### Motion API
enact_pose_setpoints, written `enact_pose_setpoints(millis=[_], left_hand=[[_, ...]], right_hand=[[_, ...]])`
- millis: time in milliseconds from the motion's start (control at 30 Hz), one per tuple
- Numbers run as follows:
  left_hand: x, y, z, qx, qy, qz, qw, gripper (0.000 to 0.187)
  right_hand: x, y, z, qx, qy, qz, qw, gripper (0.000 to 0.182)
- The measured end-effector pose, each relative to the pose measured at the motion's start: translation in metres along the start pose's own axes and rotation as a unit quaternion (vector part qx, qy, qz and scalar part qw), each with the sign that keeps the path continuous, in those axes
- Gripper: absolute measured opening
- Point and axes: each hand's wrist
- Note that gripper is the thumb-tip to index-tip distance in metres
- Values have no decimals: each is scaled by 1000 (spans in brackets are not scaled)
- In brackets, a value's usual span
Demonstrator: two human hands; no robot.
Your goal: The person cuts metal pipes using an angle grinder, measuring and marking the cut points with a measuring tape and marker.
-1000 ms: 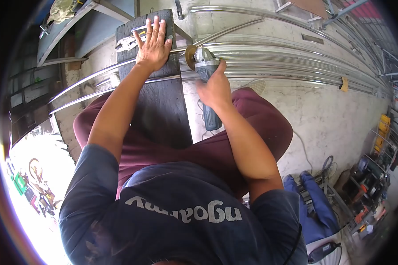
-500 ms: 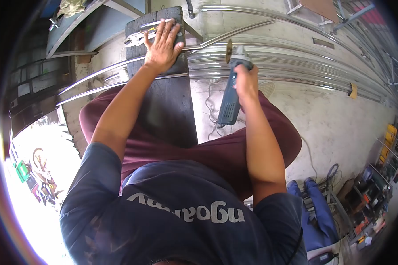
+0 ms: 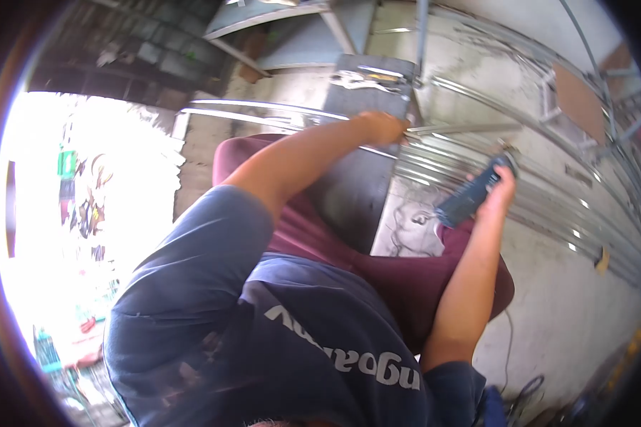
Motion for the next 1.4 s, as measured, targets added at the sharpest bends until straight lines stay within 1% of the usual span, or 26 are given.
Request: enact_pose_setpoints(millis=[100,133,200,233,267,333,400,433,467,500,533,600,633,667,733,800,867,933,967,1000,1067,1133,1167,1267,1333,1400], left_hand=[[21,-11,-13,-6,-29,-44,999,51],[28,-13,-25,-7,-43,-62,997,51],[44,-9,-58,8,-74,-89,993,44],[67,0,-78,-3,-87,-128,988,42],[83,6,-100,-18,-91,-164,982,41],[136,29,-133,-37,-143,-226,963,41],[200,54,-149,-9,-179,-250,952,39],[218,53,-150,-13,-182,-255,950,38],[233,52,-150,-19,-187,-260,947,37],[245,52,-144,-26,-192,-265,945,36],[260,51,-131,-24,-182,-245,952,35],[293,43,-97,-18,-163,-204,965,33],[305,34,-75,-23,-155,-193,969,32],[316,24,-49,-29,-146,-180,972,31],[344,11,-2,-33,-89,-119,988,28],[372,-5,52,-60,-43,-96,993,25],[403,-10,96,-43,73,-82,993,23],[420,-30,149,-24,158,-95,983,21],[428,-39,173,-35,176,-96,979,21],[435,-47,198,-48,192,-95,976,20],[441,-66,247,-52,214,-83,972,17],[449,-75,282,-44,245,-48,967,15],[454,-76,292,-35,246,-52,967,15],[466,-84,315,-12,254,-62,965,15],[467,-95,328,-2,264,-66,962,16],[469,-108,342,-1,259,-61,964,20]], right_hand=[[-9,13,11,0,10,-20,1000,38],[-10,17,15,-1,8,-29,1000,37],[-20,28,16,-2,8,-20,1000,36],[-21,31,18,7,7,-22,1000,35],[-11,25,22,17,-3,-45,999,34],[-7,23,23,44,10,-31,999,38],[1,12,25,40,-52,51,997,43],[2,10,25,38,-82,92,992,47],[-2,17,22,32,-71,122,989,38],[-24,35,15,36,-61,110,991,35],[-37,39,9,37,-50,97,993,31],[2,12,16,82,-27,78,993,29],[7,9,13,29,-42,108,993,31],[17,2,13,21,-26,128,991,32],[11,-1,7,10,-55,164,985,38],[9,-6,-3,33,-53,189,980,38],[15,-12,-6,71,-54,208,974,39],[30,-28,-10,119,-59,222,966,42],[26,-31,-17,117,-69,239,961,44],[34,-40,-22,117,-70,252,958,46],[26,-43,-34,134,-99,253,953,48],[38,-55,-39,159,-113,255,947,49],[42,-58,-47,155,-97,245,952,51],[58,-66,-49,171,-90,253,948,51],[65,-70,-51,180,-83,241,950,52],[68,-68,-50,182,-80,235,951,53]])
Point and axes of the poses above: each hand's wrist, its own x-axis away from the middle knuckle, its own y-axis out of the back of the hand, z = x × y, and after that the axes turned 8 degrees about y, right-handed
